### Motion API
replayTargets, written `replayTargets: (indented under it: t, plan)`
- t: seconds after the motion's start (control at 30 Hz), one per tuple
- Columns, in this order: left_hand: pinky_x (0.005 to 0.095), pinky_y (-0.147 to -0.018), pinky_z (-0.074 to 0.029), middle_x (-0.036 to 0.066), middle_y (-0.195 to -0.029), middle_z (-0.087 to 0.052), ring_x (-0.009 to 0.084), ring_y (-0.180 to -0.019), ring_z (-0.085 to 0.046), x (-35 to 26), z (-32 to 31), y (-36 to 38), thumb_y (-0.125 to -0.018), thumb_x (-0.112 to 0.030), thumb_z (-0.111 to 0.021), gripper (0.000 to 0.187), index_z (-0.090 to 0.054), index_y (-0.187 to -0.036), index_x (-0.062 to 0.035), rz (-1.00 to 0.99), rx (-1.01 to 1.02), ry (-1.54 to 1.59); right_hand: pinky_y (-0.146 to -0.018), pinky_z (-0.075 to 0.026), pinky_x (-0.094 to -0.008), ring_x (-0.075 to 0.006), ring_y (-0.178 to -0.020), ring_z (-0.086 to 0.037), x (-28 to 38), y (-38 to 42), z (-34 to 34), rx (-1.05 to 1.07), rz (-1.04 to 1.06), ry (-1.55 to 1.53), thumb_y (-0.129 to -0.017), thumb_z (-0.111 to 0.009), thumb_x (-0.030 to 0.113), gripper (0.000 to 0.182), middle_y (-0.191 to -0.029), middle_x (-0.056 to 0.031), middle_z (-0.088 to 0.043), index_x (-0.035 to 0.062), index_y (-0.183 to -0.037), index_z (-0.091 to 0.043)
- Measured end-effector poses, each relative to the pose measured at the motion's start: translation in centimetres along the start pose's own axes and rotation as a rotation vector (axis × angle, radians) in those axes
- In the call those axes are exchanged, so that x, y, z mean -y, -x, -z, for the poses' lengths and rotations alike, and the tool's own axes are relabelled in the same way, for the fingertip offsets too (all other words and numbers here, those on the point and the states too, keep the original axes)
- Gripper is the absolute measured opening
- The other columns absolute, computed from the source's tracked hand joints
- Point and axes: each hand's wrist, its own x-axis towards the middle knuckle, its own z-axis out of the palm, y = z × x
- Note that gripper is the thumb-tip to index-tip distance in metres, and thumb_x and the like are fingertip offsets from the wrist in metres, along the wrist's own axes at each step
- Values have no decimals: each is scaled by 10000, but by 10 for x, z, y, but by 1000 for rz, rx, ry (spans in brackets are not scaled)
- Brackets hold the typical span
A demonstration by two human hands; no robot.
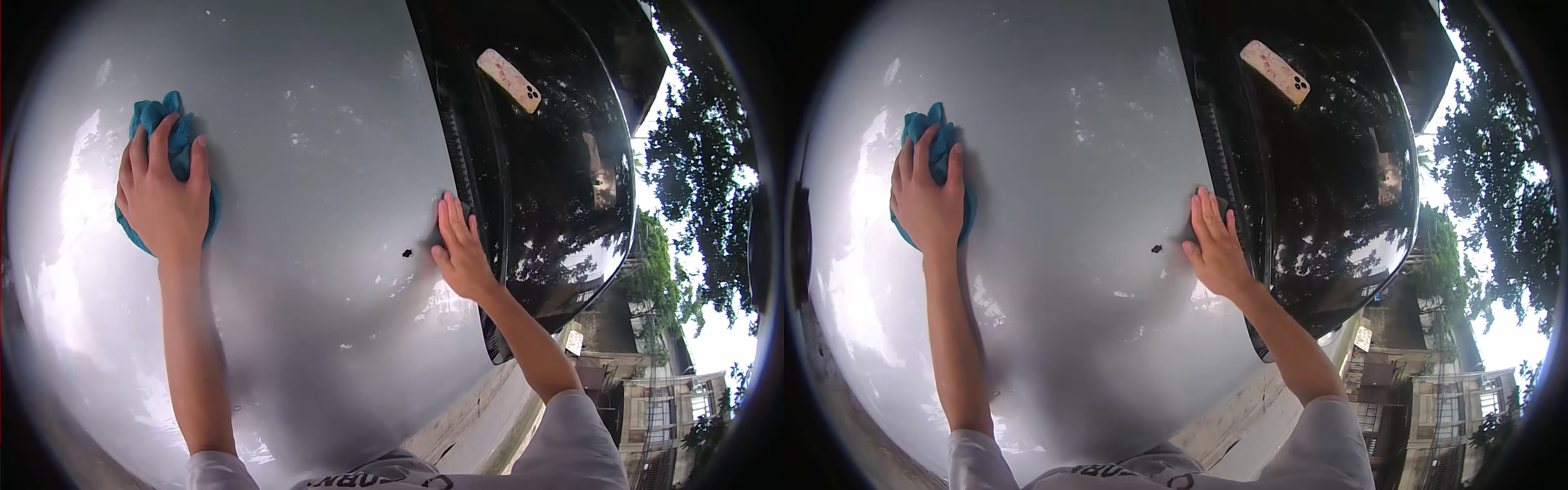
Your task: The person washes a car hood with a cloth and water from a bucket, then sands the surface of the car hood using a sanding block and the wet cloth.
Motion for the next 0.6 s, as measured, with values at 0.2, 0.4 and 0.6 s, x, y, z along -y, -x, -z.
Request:
replayTargets:
  t: [0.2, 0.4, 0.6]
  plan:
    - [493, -1103, -346, 66, -1401, -563, 299, -1328, -483, 5, -1, -3, -888, -467, -624, 417, -643, -1260, -280, 21, 13, 67, -1213, -139, -498, -288, -1510, -168, -1, -262, 72, -269, -68, -82, -1035, -343, 414, 654, -1632, -148, -178, 27, -1546, -211]
    - [479, -1090, -369, 71, -1384, -580, 298, -1307, -509, 5, -4, -1, -908, -487, -606, 412, -651, -1258, -274, 25, -24, 52, -1181, -186, -567, -300, -1503, -208, 19, -5, -8, -132, -75, -104, -993, -488, 288, 656, -1644, -108, -162, 85, -1562, -232]
    - [475, -1081, -390, 70, -1367, -596, 290, -1295, -530, 9, -7, -4, -925, -513, -586, 423, -646, -1272, -279, -29, -48, 7, -1205, -125, -530, -264, -1515, -156, -3, -151, 34, -293, -9, -94, -1033, -369, 369, 619, -1640, -115, -170, 56, -1550, -235]
